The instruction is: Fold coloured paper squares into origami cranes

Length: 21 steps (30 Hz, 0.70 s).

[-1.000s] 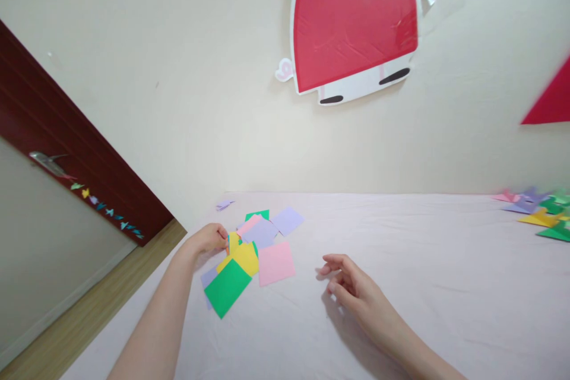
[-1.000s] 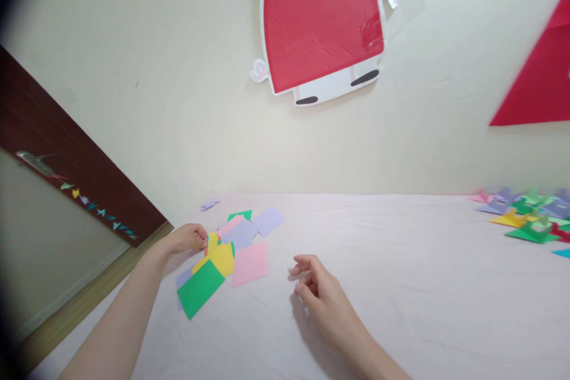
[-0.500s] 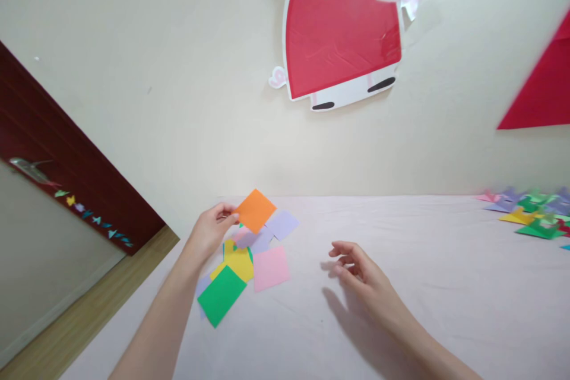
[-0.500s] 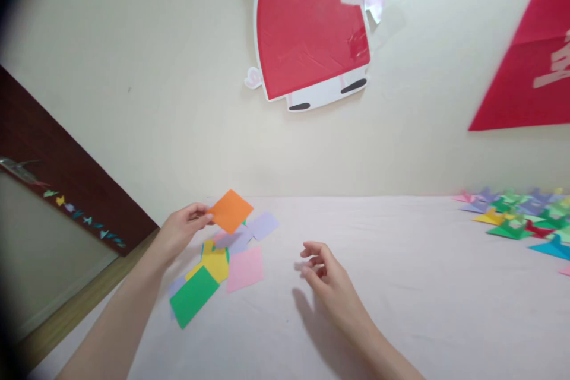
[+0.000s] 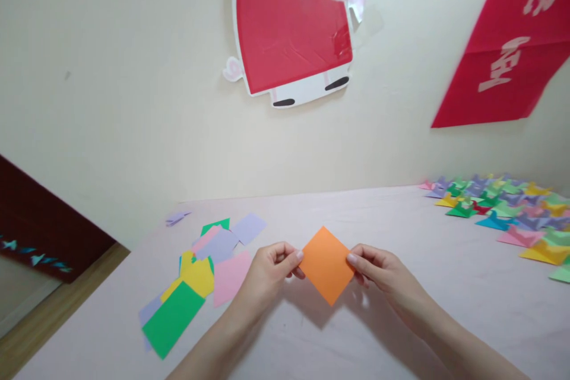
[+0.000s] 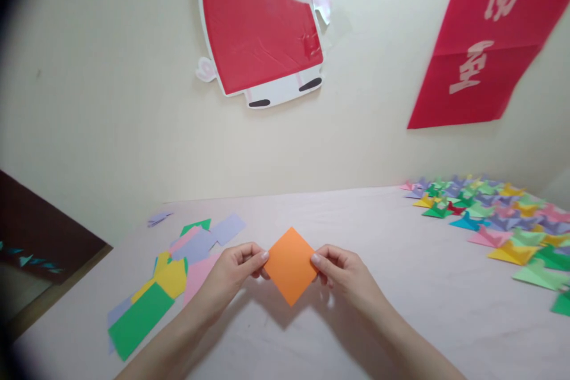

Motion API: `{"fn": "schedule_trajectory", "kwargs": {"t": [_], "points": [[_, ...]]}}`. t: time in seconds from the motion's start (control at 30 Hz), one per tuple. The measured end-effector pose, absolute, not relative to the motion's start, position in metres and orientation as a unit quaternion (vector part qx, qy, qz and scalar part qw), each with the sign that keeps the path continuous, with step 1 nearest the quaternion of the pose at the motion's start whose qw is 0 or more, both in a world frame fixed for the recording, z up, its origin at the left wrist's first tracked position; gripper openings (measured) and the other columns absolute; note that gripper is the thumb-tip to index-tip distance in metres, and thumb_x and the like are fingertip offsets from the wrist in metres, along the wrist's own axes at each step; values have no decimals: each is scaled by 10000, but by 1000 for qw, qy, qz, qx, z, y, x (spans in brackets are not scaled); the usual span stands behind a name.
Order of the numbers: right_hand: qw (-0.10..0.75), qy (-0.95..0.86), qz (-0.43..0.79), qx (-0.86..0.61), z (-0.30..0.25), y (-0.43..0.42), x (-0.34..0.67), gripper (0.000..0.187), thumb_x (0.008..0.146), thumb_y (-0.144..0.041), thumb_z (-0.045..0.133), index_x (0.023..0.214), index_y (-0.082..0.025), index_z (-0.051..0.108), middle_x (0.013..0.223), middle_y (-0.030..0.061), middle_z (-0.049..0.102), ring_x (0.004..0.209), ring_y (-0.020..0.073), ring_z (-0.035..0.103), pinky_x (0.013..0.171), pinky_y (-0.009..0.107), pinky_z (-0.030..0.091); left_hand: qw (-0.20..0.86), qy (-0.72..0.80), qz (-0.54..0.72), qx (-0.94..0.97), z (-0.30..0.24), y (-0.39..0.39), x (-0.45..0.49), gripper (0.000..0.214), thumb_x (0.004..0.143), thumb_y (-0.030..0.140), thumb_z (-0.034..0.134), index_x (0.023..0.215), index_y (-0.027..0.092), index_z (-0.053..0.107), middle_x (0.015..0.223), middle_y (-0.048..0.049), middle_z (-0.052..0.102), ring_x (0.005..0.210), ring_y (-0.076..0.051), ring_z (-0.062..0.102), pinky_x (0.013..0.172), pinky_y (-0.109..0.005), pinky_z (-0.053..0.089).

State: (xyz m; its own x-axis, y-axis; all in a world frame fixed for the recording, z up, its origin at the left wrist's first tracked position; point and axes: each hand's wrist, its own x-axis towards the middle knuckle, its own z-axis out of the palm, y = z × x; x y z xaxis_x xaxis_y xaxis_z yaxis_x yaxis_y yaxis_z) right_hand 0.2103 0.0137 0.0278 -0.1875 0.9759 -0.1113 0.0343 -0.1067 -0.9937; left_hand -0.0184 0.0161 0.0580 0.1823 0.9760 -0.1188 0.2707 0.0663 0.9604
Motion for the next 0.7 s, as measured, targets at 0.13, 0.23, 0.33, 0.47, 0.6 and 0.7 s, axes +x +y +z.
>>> {"fn": "schedule_trajectory", "kwargs": {"t": [0.13, 0.23, 0.33, 0.47, 0.6, 0.7], "points": [[417, -523, 552, -497, 25, 16, 218, 460, 719, -639, 678, 647, -185, 653, 525, -27, 501, 506, 113, 434, 504, 235, 356, 485, 526, 352, 603, 55, 16, -14, 282, 838, 454, 590, 719, 200, 614, 670, -37, 697, 676, -196, 631, 682, -301, 453], [447, -570, 484, -491, 31, 13, 225, 340, 752, -545, 680, 761, -210, 738, 708, 31, 638, 603, 152, 528, 555, 264, 416, 365, 506, 381, 683, 51, 11, -13, 149, 878, 319, 590, 780, 215, 634, 769, -28, 705, 751, -195, 642, 725, -308, 462], [470, -628, 397, -476, 35, 8, 233, 215, 773, -447, 665, 753, -256, 762, 978, 78, 688, 848, 231, 616, 636, 293, 467, 157, 415, 408, 798, 42, 2, -13, 136, 919, 153, 531, 867, 226, 633, 925, -37, 704, 861, -187, 633, 775, -321, 453], [471, -635, 361, -494, 29, 1, 238, 203, 803, -410, 630, 709, -267, 741, 1063, 95, 669, 940, 262, 621, 635, 299, 500, 11, 354, 415, 838, 32, -6, -10, 194, 922, 61, 481, 828, 202, 575, 1069, -69, 682, 923, -184, 626, 769, -320, 464], [483, -635, 361, -483, 20, -1, 235, 172, 796, -398, 647, 714, -268, 726, 1045, 98, 680, 1026, 278, 609, 782, 336, 520, -36, 320, 426, 845, 33, -7, -7, 217, 935, 50, 456, 799, 200, 534, 1048, -65, 699, 912, -168, 631, 763, -305, 468], [486, -632, 374, -474, 16, -1, 231, 145, 799, -371, 652, 726, -266, 720, 1063, 89, 677, 1070, 272, 601, 823, 331, 511, -37, 310, 432, 846, 33, -6, -7, 219, 934, 34, 459, 803, 199, 518, 1041, -62, 702, 904, -153, 624, 760, -296, 458]]}}
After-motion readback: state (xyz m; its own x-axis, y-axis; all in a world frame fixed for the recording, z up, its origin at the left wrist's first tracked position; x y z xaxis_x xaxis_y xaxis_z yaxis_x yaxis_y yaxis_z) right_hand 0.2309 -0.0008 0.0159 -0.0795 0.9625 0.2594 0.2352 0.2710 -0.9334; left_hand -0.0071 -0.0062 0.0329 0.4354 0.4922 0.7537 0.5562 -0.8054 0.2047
